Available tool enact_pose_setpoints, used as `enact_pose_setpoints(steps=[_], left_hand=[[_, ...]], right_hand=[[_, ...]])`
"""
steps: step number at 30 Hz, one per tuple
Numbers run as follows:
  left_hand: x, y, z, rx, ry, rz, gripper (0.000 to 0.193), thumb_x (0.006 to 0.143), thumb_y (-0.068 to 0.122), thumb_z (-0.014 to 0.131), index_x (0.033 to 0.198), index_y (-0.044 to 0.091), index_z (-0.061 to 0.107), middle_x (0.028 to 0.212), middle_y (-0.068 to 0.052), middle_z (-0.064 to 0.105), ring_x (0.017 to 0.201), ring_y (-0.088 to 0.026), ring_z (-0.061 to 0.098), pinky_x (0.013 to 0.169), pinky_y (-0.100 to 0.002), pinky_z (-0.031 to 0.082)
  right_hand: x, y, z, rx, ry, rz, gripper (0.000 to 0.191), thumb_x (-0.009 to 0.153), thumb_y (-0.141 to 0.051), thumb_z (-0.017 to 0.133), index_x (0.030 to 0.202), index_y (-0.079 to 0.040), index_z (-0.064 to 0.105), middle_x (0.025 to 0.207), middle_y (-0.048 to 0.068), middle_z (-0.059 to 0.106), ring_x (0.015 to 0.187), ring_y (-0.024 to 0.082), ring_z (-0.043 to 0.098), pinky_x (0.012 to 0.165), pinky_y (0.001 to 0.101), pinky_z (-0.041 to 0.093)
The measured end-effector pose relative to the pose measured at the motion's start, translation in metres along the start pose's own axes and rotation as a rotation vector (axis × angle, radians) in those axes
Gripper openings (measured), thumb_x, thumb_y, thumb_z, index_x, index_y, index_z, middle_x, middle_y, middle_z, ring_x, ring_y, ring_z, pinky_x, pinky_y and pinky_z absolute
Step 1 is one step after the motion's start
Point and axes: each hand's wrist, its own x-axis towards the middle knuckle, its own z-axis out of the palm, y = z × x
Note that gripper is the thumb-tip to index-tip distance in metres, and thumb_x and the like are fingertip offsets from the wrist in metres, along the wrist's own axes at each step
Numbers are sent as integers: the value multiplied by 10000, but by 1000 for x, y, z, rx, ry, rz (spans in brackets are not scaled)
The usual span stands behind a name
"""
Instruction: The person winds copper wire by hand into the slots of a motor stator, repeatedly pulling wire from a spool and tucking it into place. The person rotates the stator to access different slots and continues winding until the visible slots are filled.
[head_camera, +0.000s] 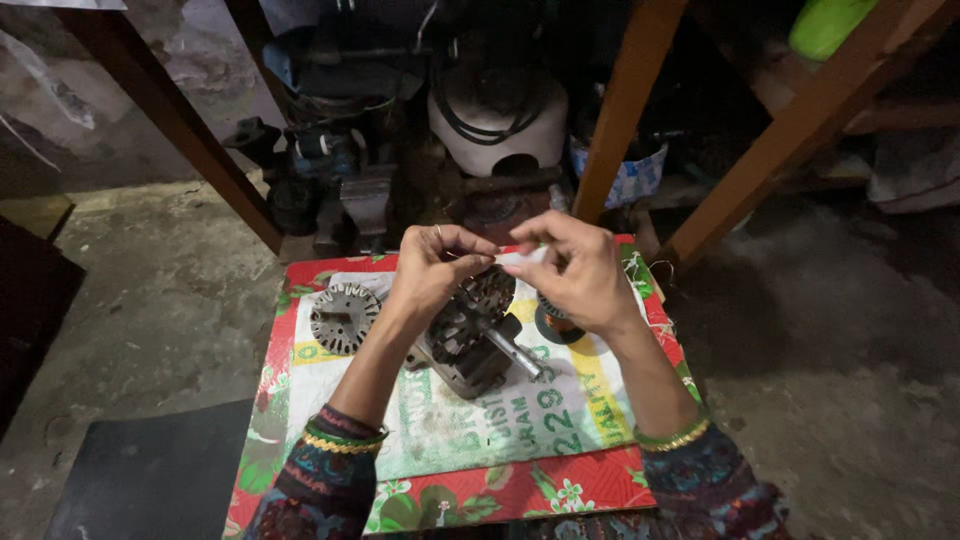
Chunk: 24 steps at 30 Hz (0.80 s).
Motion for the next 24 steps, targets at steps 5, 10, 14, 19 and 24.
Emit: enact_pose_setpoints(steps=[5, 10, 14, 19, 24], left_hand=[[-23, 29, -6, 260, -99, 162, 99, 772, -53, 755, 868, -36, 765, 879, -68, 766, 811, -111, 710, 729, -270, 579], [-53, 41, 0, 510, -173, 216, 167, 719, -40, 738, 845, 54, 793, 823, -83, 775, 765, -196, 746, 973, -343, 514], [-74, 38, 6, 806, -169, 422, 204, 630, -30, 754, 778, 104, 794, 752, -93, 714, 828, -310, 653, 696, -406, 524], [-87, 29, 18, 820, -81, 492, 105, 652, 53, 767, 743, 99, 743, 798, -61, 707, 826, -299, 646, 711, -406, 529], [-88, 28, 19, 847, -28, 490, 185, 630, 16, 712, 791, 100, 747, 831, -64, 707, 873, -311, 647, 729, -410, 540]], right_hand=[[-24, 19, -9, -80, -22, 131, 155, 829, -70, 800, 972, -31, 755, 784, 12, 698, 638, 61, 585, 568, 247, 469], [-55, 33, -2, 11, 130, 8, 81, 919, -96, 761, 904, -26, 725, 773, 1, 703, 705, 55, 645, 641, 231, 528], [-75, 49, -9, -157, 240, -119, 92, 939, -108, 745, 934, -18, 726, 848, 33, 727, 783, 97, 661, 705, 259, 536], [-38, 90, -31, -363, 279, -3, 237, 961, -203, 742, 922, 30, 747, 809, 78, 694, 677, 105, 662, 595, 269, 501], [-22, 112, -14, 47, 36, 285, 312, 993, -287, 649, 905, -16, 775, 697, 25, 707, 575, 66, 609, 519, 240, 488]])
